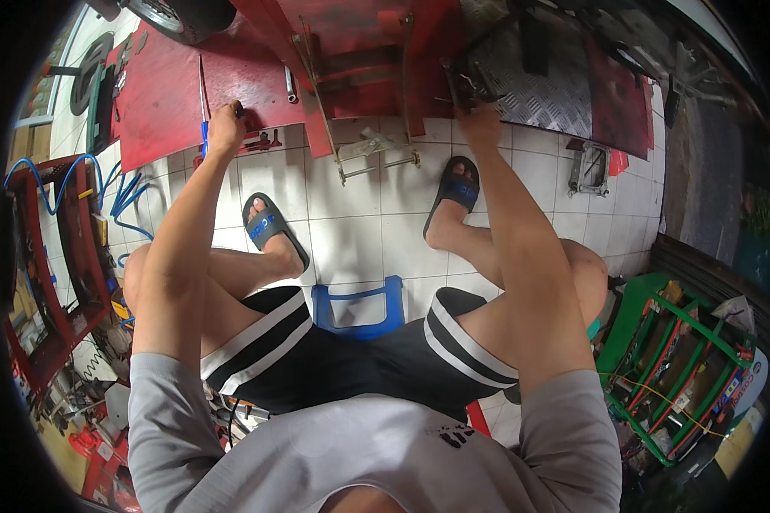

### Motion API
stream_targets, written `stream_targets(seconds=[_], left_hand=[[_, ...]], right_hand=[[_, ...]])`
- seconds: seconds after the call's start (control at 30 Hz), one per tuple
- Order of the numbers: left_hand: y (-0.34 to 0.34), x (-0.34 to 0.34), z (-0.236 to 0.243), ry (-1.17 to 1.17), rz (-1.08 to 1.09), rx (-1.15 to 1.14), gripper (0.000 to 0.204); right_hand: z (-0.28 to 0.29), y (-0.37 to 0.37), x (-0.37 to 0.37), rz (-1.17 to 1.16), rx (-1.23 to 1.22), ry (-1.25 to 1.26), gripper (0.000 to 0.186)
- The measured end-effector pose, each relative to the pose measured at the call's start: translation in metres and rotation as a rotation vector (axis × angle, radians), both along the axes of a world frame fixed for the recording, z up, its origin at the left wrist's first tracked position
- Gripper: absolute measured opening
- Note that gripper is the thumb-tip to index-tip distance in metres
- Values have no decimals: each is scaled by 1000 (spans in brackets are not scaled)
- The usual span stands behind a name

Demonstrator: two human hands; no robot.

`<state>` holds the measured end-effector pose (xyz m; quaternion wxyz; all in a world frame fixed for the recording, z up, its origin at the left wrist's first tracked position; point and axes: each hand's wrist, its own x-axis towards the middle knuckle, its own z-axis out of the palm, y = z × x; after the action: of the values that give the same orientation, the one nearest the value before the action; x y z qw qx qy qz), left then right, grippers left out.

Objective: The person sits on a low stool in a workshop and works on a motorcycle part mounted on a red stand. They use their hands to manipulate bolts and a metal component, then use a wrench to tighten a bolt on the part.

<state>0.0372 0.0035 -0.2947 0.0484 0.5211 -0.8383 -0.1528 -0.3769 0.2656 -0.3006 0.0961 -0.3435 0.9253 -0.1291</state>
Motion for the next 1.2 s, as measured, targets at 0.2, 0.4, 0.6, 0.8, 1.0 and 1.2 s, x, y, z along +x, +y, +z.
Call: stream_targets(seconds=[0.2, 0.4, 0.6, 0.8, 1.0, 1.2], left_hand=[[11, -14, 3, -39, 13, -20, 19], [41, -66, 26, -84, -43, 179, 29], [122, -142, 111, -421, -416, 296, 36], [164, -248, 110, 28, -679, 404, 31], [138, -339, 36, -45, -501, 107, 30], [140, -333, 34, 329, -232, 611, 31]], right_hand=[[34, -18, 14, 215, 334, 20, 41], [138, -37, -10, 528, 587, -49, 38], [280, 25, 32, 393, 370, -119, 35], [278, 51, 14, 340, 583, -219, 32], [288, 62, 8, 319, 458, -295, 28], [319, 75, 7, 243, 399, -369, 32]])
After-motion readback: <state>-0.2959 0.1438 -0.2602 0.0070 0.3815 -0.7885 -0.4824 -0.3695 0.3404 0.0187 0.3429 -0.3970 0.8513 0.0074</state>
